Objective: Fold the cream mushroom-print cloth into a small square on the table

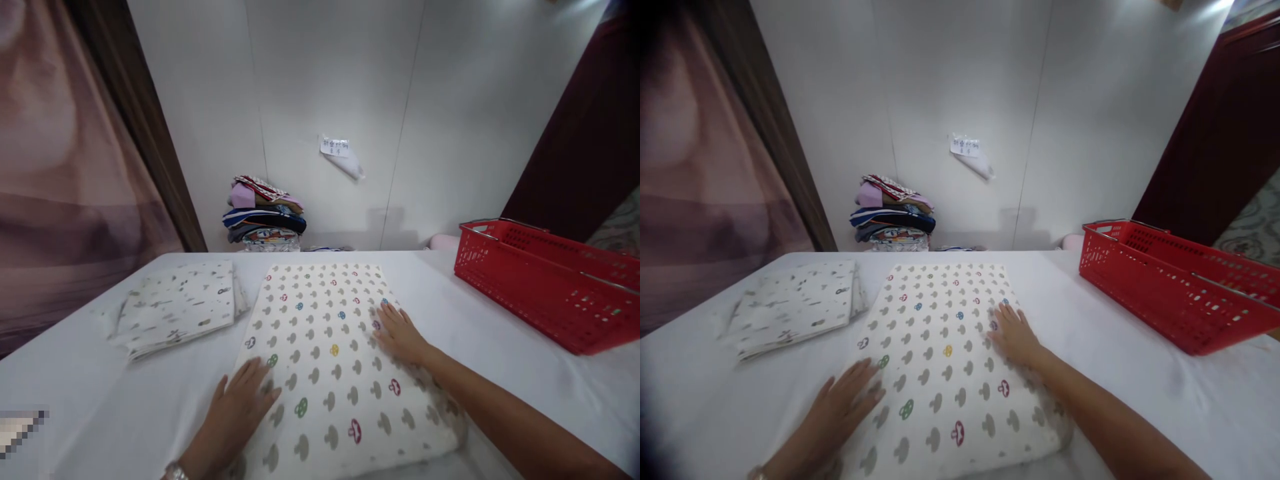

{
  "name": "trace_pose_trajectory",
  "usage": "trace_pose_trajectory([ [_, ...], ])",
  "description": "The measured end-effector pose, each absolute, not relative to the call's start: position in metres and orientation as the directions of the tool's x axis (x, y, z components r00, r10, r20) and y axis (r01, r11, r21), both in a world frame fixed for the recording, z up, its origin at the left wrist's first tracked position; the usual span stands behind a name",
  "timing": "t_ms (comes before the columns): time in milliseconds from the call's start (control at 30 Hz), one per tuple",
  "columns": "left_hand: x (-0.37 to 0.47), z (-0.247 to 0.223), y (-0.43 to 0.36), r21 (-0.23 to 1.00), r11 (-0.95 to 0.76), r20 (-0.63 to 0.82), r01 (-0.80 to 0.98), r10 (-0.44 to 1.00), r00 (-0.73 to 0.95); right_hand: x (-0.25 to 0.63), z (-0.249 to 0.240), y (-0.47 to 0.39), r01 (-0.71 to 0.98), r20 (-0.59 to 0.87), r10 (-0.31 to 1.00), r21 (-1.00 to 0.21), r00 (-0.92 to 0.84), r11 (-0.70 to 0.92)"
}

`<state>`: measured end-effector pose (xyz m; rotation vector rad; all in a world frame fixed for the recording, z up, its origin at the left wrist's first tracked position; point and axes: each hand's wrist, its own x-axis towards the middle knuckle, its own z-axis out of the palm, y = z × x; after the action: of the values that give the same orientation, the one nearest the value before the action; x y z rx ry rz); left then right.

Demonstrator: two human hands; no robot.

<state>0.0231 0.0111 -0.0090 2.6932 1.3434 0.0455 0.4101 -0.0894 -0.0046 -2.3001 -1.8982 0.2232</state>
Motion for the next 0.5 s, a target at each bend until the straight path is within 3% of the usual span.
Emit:
trace_pose_trajectory([
  [100, 0.032, -0.006, 0.027, 0.060, -0.614, 0.100, 0.787, 0.788, 0.607, 0.415, -0.006, -0.058, 0.961, 0.006, 0.981, -0.205, 0.191, -0.186],
  [300, 0.026, -0.037, 0.039, 0.042, -0.610, 0.145, 0.791, 0.787, 0.599, 0.428, -0.024, -0.038, 0.960, -0.069, 0.978, -0.191, 0.197, -0.207],
  [500, 0.018, -0.055, 0.044, 0.033, -0.637, 0.246, 0.770, 0.752, 0.611, 0.434, -0.006, -0.011, 0.944, -0.108, 0.963, -0.195, 0.248, -0.265],
])
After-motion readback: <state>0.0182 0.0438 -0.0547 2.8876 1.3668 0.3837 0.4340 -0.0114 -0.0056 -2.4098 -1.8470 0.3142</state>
